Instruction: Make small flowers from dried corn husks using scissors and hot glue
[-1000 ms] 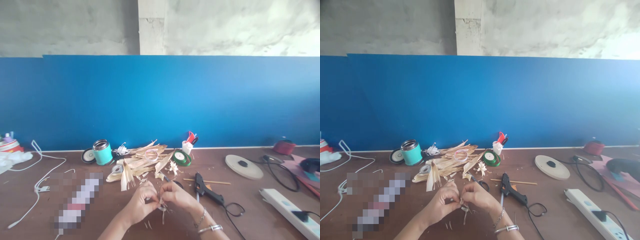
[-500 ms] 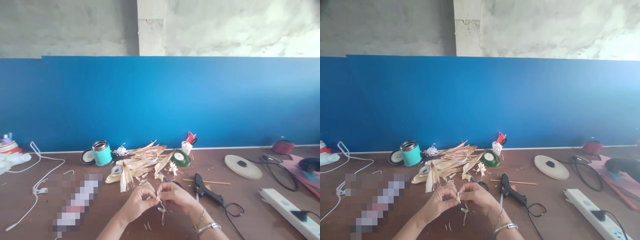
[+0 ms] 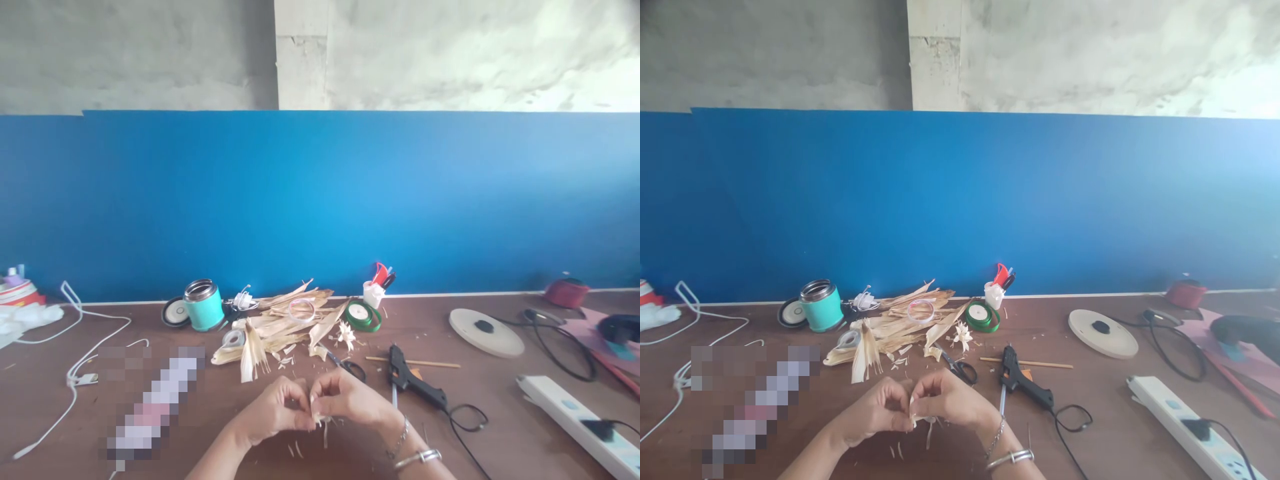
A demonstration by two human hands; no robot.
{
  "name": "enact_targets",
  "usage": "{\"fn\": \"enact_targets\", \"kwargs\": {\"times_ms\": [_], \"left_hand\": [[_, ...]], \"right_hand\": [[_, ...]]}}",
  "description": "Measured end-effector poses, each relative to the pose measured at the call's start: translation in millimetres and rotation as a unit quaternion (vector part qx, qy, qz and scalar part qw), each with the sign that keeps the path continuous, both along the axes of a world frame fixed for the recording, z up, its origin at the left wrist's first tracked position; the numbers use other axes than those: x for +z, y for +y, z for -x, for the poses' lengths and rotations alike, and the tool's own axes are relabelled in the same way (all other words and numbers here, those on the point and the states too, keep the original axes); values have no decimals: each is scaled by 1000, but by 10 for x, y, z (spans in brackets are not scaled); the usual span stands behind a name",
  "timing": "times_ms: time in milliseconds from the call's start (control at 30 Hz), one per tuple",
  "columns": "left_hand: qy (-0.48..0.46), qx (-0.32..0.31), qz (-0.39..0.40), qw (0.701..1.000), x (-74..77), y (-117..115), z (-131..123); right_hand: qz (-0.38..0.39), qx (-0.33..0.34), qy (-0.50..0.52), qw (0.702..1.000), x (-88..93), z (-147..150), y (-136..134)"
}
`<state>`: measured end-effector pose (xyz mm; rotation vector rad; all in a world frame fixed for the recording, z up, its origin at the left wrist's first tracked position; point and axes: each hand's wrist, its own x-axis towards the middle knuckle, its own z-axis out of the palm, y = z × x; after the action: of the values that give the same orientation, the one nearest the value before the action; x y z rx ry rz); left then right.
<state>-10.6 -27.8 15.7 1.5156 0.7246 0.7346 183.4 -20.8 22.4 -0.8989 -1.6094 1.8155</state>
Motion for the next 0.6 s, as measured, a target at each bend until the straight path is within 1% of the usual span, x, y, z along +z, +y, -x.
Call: {"fn": "enact_targets", "kwargs": {"times_ms": [100, 200, 267, 300, 367, 433, 467, 500, 600], "left_hand": [[25, -13, -55, 998, -2, -1, -20], [31, -19, -98, 995, 0, -1, -53], [46, -6, -115, 992, 1, 5, -69], [56, 13, -125, 991, 0, 11, -73], [76, 76, -159, 981, -4, 30, -74], [94, 145, -210, 962, -18, 53, -69], [99, 171, -239, 951, -30, 64, -65], [102, 190, -266, 940, -44, 75, -61], [102, 210, -324, 917, -86, 99, -54]], "right_hand": [[1, 14, -35, 999, -7, -22, -4], [6, 25, -62, 998, 38, -31, -18], [22, 16, -64, 998, 76, -21, -20], [24, -7, -60, 998, 93, -12, -18], [23, -90, -44, 995, 114, 11, -7], [32, -161, -28, 986, 113, 33, 8], [50, -172, -27, 983, 105, 43, 15], [76, -168, -29, 982, 92, 52, 19], [151, -119, -27, 981, 44, 77, 23]]}}
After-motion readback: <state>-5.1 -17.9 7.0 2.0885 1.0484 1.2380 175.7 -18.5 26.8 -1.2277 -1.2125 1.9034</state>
